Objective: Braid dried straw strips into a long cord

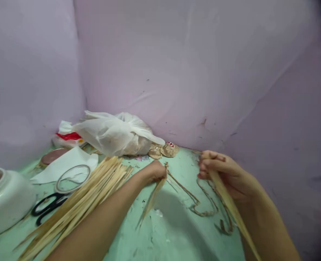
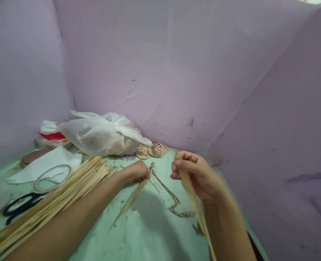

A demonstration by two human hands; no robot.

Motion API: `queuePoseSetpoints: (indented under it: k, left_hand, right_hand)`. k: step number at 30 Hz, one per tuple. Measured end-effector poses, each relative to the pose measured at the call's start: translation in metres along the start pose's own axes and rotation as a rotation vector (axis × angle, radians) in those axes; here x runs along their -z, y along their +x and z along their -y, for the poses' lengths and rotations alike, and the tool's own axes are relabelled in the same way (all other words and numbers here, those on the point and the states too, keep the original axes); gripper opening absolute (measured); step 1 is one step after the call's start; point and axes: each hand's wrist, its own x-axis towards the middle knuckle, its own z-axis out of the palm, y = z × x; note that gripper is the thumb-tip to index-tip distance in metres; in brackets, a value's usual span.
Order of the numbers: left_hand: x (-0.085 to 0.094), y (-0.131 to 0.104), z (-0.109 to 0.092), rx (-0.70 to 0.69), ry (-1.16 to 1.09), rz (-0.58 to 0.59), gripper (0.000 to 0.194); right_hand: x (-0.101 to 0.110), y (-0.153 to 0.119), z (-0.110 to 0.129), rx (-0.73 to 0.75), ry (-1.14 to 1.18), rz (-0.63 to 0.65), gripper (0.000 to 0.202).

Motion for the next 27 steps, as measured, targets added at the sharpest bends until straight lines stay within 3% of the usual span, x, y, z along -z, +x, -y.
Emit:
queuePoseSetpoints:
  k: [4,9,13,18,27]
  left_hand:
    - [0.002,-0.006,-0.006,-0.001,0.085,0.047,0.017]
    - [0.003,-0.004,-0.007,0.011,0.077,0.084,0.022]
    - [0.005,0.001,-0.003,0.013,0.065,0.109,0.024]
    - [0.009,0.006,0.001,0.004,-0.006,0.187,0.021]
    - [0.009,0.007,0.001,0.014,0.012,0.176,0.017]
  right_hand:
    - [-0.002,0.03,-0.048,-0.071,-0.209,-0.25,0.017]
    - [-0.013,0.06,-0.093,0.044,-0.587,-0.293,0.021]
    - [-0.02,0.054,-0.096,0.114,-0.872,-0.299,0.023]
    - [-0.028,0.046,-0.091,-0.011,-1.033,-0.414,0.018]
    - [-0.019,0.047,-0.094,0.035,-0.866,-0.182,0.02]
